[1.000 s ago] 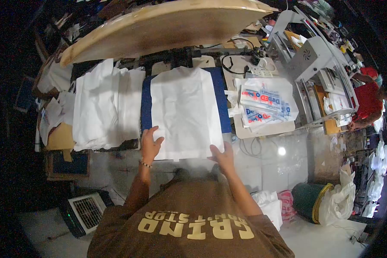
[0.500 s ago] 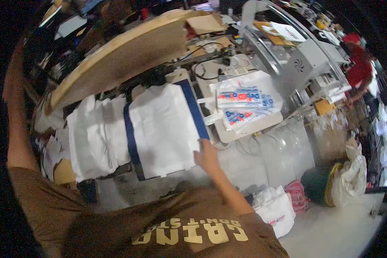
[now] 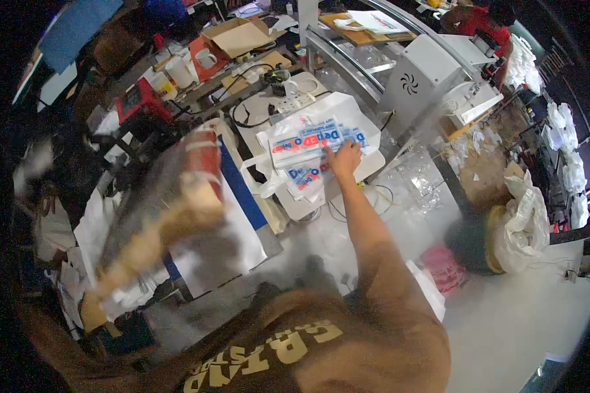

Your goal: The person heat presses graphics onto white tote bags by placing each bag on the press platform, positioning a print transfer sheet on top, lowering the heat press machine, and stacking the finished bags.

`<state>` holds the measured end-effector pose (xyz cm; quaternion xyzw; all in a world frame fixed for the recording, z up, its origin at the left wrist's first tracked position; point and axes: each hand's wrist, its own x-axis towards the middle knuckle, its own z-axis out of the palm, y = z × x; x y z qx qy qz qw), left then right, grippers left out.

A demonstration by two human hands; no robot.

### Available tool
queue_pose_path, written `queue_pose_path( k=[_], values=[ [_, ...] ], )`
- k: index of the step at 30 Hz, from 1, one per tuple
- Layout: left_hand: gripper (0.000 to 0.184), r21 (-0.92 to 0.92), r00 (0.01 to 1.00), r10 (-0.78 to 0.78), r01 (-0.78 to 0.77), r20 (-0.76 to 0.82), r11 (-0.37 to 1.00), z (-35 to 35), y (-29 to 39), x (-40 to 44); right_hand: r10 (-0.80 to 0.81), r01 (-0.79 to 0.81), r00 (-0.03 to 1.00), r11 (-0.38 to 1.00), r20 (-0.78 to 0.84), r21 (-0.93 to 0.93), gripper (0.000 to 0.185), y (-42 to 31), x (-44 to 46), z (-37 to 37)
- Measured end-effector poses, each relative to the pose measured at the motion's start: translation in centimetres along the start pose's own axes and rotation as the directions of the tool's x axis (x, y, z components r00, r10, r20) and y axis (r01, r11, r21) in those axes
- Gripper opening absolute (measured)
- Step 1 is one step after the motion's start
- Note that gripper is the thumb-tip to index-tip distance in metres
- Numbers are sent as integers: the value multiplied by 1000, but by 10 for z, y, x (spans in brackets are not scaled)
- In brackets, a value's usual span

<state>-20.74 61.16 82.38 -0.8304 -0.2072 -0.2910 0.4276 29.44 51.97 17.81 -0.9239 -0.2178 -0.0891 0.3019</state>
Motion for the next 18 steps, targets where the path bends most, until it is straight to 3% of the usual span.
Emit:
queue_pose_path(
  k=[1, 3, 5, 7, 10, 13, 15, 16, 18],
  values=[
    [38, -119, 999, 20, -14, 46, 993, -16, 23, -18, -4, 4, 1000, 1000, 8, -6, 64, 4, 4, 3],
    [40, -496, 939, 128, 50, 319, 867, -24, 90, -74, 39, -40, 999, 999, -30, -27, 69, 5, 17, 13],
    [47, -694, 729, 304, 313, 613, 649, -7, 160, -130, 6, -6, 1000, 1000, 1, 13, 70, 19, 22, 25],
    [57, -637, 503, 396, 537, 768, 553, 15, 222, -194, -28, 27, 999, 999, 25, 40, 70, 31, 25, 29],
    [51, -607, 542, 306, 551, 782, 573, 47, 278, -259, -57, 51, 998, 988, 35, 143, 57, 36, 33, 31],
    [40, -553, 533, 243, 560, 811, 617, 58, 305, -275, -109, 122, 991, 972, -77, 198, 43, 43, 34, 31],
    [34, -457, 575, 49, 593, 817, 663, 54, 313, -278, 39, -82, 991, 936, 131, 343, 31, 39, 39, 29],
    [34, -452, 571, 45, 598, 820, 662, 55, 314, -282, 34, -79, 990, 936, 135, 343, 31, 36, 36, 26],
    [34, -488, 639, 2, 586, 769, 647, 60, 318, -293, -43, 66, 995, 956, -87, 287, 21, 34, 34, 18]
  ],
)
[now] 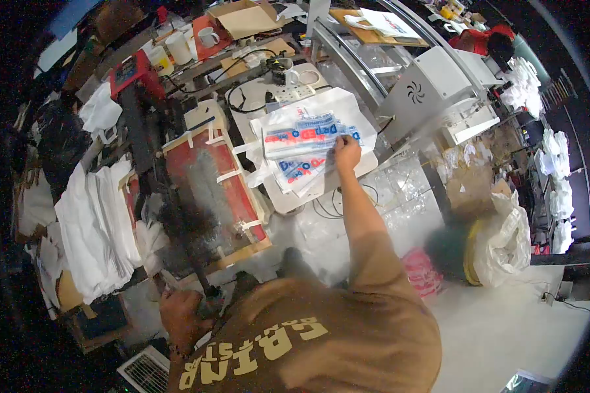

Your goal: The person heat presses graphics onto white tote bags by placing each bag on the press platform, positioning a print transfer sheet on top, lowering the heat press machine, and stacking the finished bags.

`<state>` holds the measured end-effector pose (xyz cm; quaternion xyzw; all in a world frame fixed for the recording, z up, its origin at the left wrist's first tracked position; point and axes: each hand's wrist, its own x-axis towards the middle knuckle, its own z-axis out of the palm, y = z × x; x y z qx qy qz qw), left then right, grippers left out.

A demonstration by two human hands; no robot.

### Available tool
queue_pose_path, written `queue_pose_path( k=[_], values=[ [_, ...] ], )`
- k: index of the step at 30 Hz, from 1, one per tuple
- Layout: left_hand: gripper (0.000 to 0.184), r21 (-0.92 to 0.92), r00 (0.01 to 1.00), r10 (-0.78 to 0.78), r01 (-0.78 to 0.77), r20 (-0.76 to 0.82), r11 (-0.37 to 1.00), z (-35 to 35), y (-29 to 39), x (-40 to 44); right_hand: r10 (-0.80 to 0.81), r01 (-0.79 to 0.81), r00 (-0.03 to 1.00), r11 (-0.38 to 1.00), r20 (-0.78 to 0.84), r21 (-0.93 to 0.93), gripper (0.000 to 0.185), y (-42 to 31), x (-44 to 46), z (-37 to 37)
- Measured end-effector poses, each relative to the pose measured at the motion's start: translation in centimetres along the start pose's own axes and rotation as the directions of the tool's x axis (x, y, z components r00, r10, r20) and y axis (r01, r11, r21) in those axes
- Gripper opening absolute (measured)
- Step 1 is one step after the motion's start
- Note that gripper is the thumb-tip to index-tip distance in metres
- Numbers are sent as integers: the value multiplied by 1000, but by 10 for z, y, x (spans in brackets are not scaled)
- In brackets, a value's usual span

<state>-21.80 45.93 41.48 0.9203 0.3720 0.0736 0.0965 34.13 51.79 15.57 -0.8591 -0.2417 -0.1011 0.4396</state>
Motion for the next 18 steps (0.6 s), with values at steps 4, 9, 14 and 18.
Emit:
queue_pose_path(
  k=[4, 9, 14, 18],
  values=[
    [36, 29, 999, 28, -28, -20, 999, -1, 0, -1, -226, 214, 960, 973, -163, -89, 18, -1, 5, -3],
    [48, -26, 1000, -11, 11, -26, 1000, -13, 6, -2, -165, 174, 985, 965, -57, 197, 16, -33, 8, -18],
    [47, -4, 999, 43, -43, 9, 999, -69, 19, -5, -296, 285, 955, 927, 7, 244, 13, -105, -10, -91],
    [50, 238, 998, 43, -33, -38, 971, -187, 54, -79, -303, 251, 939, 928, 164, 276, 39, -156, -34, -163]
  ],
)
